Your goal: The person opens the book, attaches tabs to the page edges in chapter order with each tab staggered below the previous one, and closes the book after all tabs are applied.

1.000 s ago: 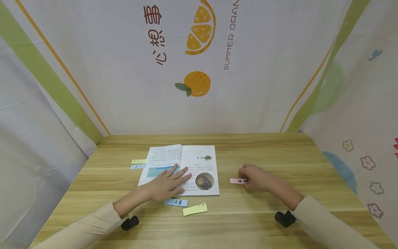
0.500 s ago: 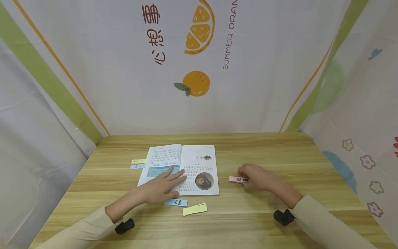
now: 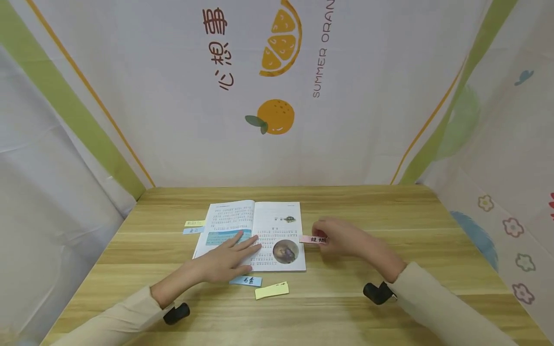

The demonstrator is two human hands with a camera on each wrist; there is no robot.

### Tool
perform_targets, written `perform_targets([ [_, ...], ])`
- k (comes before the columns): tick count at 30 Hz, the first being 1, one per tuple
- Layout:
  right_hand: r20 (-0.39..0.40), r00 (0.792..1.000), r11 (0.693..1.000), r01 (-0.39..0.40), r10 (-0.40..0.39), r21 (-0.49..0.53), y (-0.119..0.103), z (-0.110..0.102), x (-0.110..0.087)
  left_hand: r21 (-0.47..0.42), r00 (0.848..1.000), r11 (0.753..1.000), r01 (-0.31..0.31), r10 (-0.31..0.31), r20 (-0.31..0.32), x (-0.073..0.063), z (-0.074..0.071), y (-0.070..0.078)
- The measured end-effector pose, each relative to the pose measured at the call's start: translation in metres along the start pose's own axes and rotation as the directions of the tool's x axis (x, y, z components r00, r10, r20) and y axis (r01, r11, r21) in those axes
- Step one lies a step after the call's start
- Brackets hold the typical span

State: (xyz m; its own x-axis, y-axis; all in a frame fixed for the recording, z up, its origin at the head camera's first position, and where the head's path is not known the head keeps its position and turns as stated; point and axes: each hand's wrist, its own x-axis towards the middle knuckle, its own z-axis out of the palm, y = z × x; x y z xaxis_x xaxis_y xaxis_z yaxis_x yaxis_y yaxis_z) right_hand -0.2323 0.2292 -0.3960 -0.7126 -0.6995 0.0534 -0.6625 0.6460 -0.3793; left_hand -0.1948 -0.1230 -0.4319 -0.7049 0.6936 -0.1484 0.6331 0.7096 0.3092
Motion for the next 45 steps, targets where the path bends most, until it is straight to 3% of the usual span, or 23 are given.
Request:
perform_targets([
  [7,-0.015,0.996,0.996,0.086,-0.087,-0.03,-0.025,0.004,0.019,0.0,1.0,1.0,0.003,-0.003,-0.001,0.0,0.0,0.001],
  [18,-0.02,0.995,0.995,0.098,-0.098,-0.006,-0.033,0.014,0.025,-0.014,1.0,1.0,0.011,-0.011,0.006,-0.001,-0.004,0.004],
  [23,-0.007,0.994,0.994,0.108,-0.108,-0.006,-0.037,0.014,0.026,-0.117,1.0,0.993,0.024,-0.025,-0.014,0.003,-0.01,0.005],
  [27,-0.01,0.993,0.993,0.119,-0.119,-0.019,-0.042,0.015,0.03,-0.229,0.997,0.973,-0.022,0.005,-0.077,0.009,-0.015,0.01],
  [32,-0.023,0.99,0.99,0.142,-0.141,0.011,-0.05,0.016,0.039,-0.369,0.989,0.924,-0.095,0.045,-0.143,0.021,-0.014,0.018],
  [36,-0.051,0.986,0.986,0.161,-0.159,0.049,-0.053,0.018,0.044,-0.531,0.98,0.834,-0.147,0.049,-0.194,0.028,-0.01,0.023],
  [38,-0.063,0.985,0.985,0.163,-0.159,0.063,-0.053,0.019,0.046,-0.614,0.977,0.776,-0.147,0.018,-0.211,0.029,-0.009,0.025],
  [40,-0.072,0.984,0.984,0.165,-0.161,0.063,-0.053,0.02,0.048,-0.662,0.973,0.737,-0.135,-0.028,-0.23,0.028,-0.008,0.026],
  [45,-0.067,0.986,0.984,0.161,-0.155,0.077,-0.054,0.021,0.048,-0.712,0.955,0.694,-0.108,-0.127,-0.268,0.028,-0.003,0.027],
])
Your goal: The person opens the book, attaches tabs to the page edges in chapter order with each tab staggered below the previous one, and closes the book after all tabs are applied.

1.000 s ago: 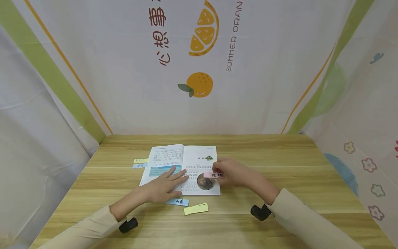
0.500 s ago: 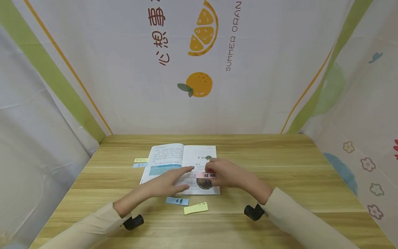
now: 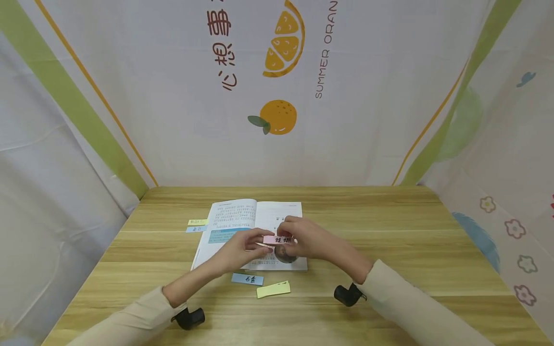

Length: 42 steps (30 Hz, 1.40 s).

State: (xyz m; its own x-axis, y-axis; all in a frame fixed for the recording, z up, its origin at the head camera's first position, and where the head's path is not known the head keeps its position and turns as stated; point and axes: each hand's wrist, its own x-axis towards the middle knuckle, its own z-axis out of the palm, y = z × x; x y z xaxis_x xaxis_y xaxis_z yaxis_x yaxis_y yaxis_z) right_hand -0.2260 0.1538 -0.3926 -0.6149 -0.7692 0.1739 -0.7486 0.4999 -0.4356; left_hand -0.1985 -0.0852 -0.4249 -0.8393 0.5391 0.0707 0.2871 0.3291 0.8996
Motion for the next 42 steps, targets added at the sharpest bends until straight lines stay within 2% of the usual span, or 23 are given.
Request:
perform_targets([
  [5,0.012,1.0,1.0,-0.016,0.016,0.012,-0.001,0.003,-0.001,-0.083,0.999,0.996,0.021,-0.024,-0.041,-0.001,0.005,-0.006],
  [10,0.013,1.0,1.0,-0.012,0.012,0.019,0.002,0.006,-0.002,-0.165,0.998,0.986,0.033,-0.04,-0.041,-0.002,0.007,-0.007],
  [13,0.011,1.0,1.0,-0.005,0.005,0.02,0.006,0.006,-0.003,-0.179,0.998,0.983,0.037,-0.045,-0.041,-0.002,0.007,-0.006],
  [20,0.015,1.0,1.0,0.018,-0.018,-0.004,0.009,0.004,-0.004,-0.108,0.997,0.993,0.052,-0.057,-0.043,-0.003,0.005,-0.006],
  [27,0.023,0.999,0.999,0.027,-0.026,-0.017,0.007,0.003,-0.003,-0.087,0.997,0.994,0.059,-0.063,-0.043,-0.002,0.006,-0.01],
  [36,0.033,0.999,1.0,0.007,-0.006,-0.023,0.005,0.002,-0.003,-0.057,0.997,0.997,0.052,-0.055,-0.049,-0.004,0.007,-0.007],
  [42,0.048,0.999,0.999,-0.019,0.02,-0.03,0.003,0.001,-0.003,-0.012,0.998,1.0,0.025,-0.026,-0.058,-0.004,0.008,-0.006],
])
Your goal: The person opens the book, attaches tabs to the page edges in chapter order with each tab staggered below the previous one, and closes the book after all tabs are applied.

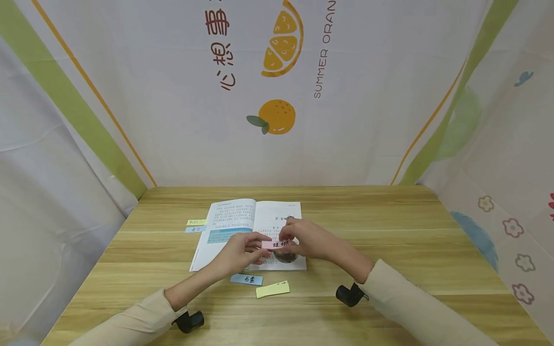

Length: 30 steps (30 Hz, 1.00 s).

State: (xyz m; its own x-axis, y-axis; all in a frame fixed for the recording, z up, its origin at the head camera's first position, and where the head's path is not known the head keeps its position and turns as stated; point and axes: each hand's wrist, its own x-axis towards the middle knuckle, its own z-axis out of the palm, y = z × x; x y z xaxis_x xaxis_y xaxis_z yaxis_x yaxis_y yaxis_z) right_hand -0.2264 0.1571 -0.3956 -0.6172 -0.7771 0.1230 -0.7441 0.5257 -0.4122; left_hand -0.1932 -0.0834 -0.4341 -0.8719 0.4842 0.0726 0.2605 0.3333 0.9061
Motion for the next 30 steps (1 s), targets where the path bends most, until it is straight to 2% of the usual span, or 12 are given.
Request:
perform_targets([
  [4,0.022,0.999,0.998,-0.043,0.043,0.034,0.0,0.0,0.001,0.038,1.0,0.999,-0.027,0.027,0.001,0.0,0.001,0.0],
  [7,0.045,0.995,0.99,-0.092,0.088,0.108,0.002,0.0,0.0,0.065,0.999,0.997,-0.042,0.042,0.007,0.0,0.001,0.0],
  [11,0.07,0.986,0.953,-0.167,0.154,0.254,0.007,0.002,-0.002,0.087,0.999,0.995,-0.053,0.052,0.009,0.0,0.001,0.001],
  [13,0.074,0.981,0.919,-0.196,0.182,0.343,0.01,0.004,-0.006,0.098,0.998,0.994,-0.056,0.056,0.007,0.0,0.001,0.001],
  [15,0.074,0.974,0.87,-0.226,0.215,0.438,0.011,0.005,-0.01,0.108,0.998,0.992,-0.06,0.06,0.005,-0.001,0.0,0.002],
  [19,0.09,0.944,0.724,-0.302,0.317,0.62,0.011,0.011,-0.019,0.127,0.998,0.99,-0.061,0.061,0.003,-0.001,0.0,0.004],
  [22,0.085,0.919,0.645,-0.334,0.385,0.687,0.008,0.017,-0.024,0.131,0.998,0.99,-0.06,0.06,0.001,-0.001,0.0,0.004],
  [27,0.04,0.895,0.604,-0.331,0.444,0.725,0.003,0.024,-0.026,0.138,0.998,0.988,-0.069,0.07,-0.001,0.0,0.0,0.004],
  [30,0.019,0.892,0.604,-0.322,0.453,0.729,0.001,0.026,-0.027,0.155,0.997,0.985,-0.079,0.079,0.003,0.0,0.0,0.005],
])
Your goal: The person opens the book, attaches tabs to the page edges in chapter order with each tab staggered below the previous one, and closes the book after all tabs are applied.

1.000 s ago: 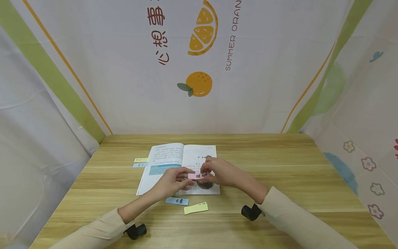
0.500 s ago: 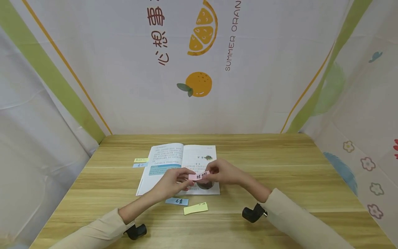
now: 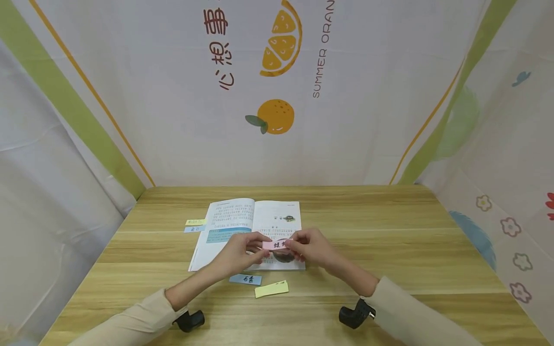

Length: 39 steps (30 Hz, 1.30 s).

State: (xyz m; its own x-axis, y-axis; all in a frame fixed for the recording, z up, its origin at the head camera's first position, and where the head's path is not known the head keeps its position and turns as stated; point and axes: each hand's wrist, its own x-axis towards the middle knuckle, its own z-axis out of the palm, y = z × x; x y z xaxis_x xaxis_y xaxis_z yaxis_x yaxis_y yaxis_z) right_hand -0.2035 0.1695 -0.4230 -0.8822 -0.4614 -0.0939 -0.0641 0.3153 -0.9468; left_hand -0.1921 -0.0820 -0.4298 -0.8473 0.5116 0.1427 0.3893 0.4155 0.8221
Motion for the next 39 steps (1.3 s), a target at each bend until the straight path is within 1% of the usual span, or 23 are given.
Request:
perform_targets([
  [6,-0.01,0.999,0.999,0.047,-0.047,-0.009,-0.001,0.004,0.0,0.041,1.0,0.999,-0.023,0.023,0.003,0.0,-0.001,0.0],
  [12,-0.001,0.996,0.995,0.092,-0.092,-0.039,-0.011,0.006,0.001,0.069,0.999,0.997,-0.041,0.04,0.015,0.001,0.0,0.0],
  [21,0.042,0.982,0.98,0.185,-0.182,-0.071,-0.024,0.011,0.006,0.032,0.999,0.999,-0.044,0.043,0.032,0.002,0.0,0.002],
  [27,0.051,0.969,0.967,0.244,-0.24,-0.077,-0.039,0.014,0.007,0.018,0.998,0.999,-0.034,0.033,0.053,0.003,-0.001,0.004],
  [30,0.045,0.969,0.966,0.247,-0.245,-0.079,-0.044,0.015,0.006,0.021,0.998,1.0,-0.019,0.018,0.053,0.002,-0.003,0.006],
  [34,0.013,0.979,0.976,0.206,-0.205,-0.069,-0.048,0.01,0.005,0.042,0.999,0.999,-0.003,0.001,0.042,0.001,-0.007,0.006],
  [36,-0.007,0.982,0.981,0.188,-0.189,-0.057,-0.049,0.005,0.004,0.067,0.999,0.998,0.007,-0.01,0.034,-0.001,-0.01,0.005],
  [39,-0.056,0.986,0.986,0.154,-0.157,-0.063,-0.051,-0.006,0.004,0.063,0.999,0.997,0.036,-0.038,0.033,-0.007,-0.016,0.003],
])
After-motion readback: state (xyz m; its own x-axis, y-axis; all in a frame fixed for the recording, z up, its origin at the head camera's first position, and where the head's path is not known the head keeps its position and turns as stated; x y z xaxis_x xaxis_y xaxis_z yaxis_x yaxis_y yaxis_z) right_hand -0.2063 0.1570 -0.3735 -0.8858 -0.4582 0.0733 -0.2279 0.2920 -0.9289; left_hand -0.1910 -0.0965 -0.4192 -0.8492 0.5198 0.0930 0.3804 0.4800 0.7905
